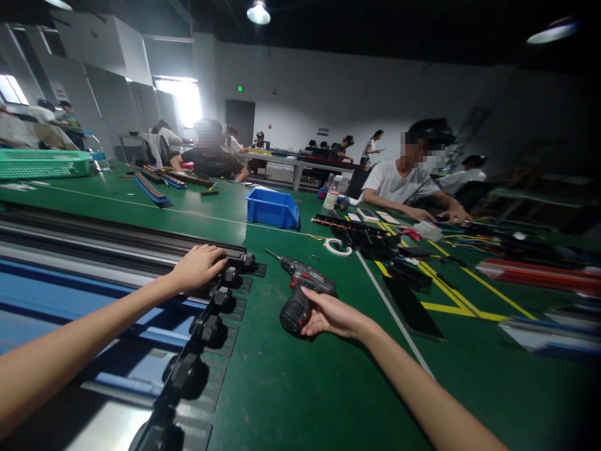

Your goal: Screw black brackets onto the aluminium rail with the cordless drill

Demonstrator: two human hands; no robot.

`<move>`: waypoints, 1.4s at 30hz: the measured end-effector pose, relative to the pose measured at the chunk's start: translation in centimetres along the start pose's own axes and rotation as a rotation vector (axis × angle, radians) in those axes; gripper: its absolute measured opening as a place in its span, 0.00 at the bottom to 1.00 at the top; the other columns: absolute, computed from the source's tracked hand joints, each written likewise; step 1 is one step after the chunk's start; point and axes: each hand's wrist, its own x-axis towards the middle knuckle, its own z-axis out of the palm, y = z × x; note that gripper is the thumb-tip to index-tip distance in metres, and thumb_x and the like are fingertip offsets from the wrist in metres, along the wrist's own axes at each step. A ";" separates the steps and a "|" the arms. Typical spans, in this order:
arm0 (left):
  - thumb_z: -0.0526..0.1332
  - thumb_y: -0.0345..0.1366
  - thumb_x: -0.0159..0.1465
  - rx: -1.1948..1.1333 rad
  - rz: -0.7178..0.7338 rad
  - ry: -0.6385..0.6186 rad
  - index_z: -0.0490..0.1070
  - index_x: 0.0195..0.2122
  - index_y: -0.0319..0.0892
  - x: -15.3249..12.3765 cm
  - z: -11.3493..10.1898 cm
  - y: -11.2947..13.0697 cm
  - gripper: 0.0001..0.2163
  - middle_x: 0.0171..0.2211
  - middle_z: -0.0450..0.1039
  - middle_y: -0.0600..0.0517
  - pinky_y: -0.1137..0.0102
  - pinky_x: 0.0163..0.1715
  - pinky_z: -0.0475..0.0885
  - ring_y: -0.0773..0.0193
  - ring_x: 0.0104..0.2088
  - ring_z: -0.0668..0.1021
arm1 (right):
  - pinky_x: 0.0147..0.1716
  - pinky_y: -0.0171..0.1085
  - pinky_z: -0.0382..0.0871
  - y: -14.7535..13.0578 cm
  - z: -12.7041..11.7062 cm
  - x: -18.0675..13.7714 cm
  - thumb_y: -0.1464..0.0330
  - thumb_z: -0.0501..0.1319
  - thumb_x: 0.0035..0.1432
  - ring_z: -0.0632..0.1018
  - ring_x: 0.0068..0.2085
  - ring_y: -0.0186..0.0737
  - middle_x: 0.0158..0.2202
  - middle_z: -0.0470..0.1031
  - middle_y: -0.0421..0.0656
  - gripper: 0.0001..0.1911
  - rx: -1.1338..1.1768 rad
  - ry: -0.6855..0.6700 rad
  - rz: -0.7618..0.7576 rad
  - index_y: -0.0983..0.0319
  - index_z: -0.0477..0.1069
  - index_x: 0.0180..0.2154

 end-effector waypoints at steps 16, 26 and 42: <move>0.45 0.49 0.71 0.021 -0.010 0.000 0.71 0.49 0.43 0.0 0.2 -0.2 0.20 0.45 0.75 0.46 0.61 0.46 0.65 0.53 0.46 0.75 | 0.27 0.32 0.79 0.0 0.3 0.2 0.47 0.54 0.65 0.83 0.27 0.42 0.31 0.80 0.62 0.34 -0.065 0.015 0.009 0.76 0.74 0.43; 0.45 0.49 0.71 0.024 -0.006 0.000 0.72 0.49 0.42 0.1 0.4 -0.4 0.21 0.45 0.76 0.44 0.60 0.45 0.65 0.52 0.46 0.75 | 0.22 0.31 0.76 0.5 1.8 0.4 0.46 0.51 0.66 0.81 0.22 0.40 0.26 0.79 0.60 0.37 -0.180 0.166 -0.060 0.76 0.76 0.32; 0.46 0.50 0.71 -0.054 -0.001 0.037 0.72 0.51 0.44 0.0 0.8 -0.5 0.21 0.48 0.75 0.45 0.60 0.48 0.65 0.53 0.48 0.74 | 0.19 0.31 0.75 0.3 1.7 0.5 0.45 0.49 0.66 0.80 0.21 0.40 0.24 0.79 0.58 0.37 -0.193 0.147 -0.043 0.73 0.75 0.30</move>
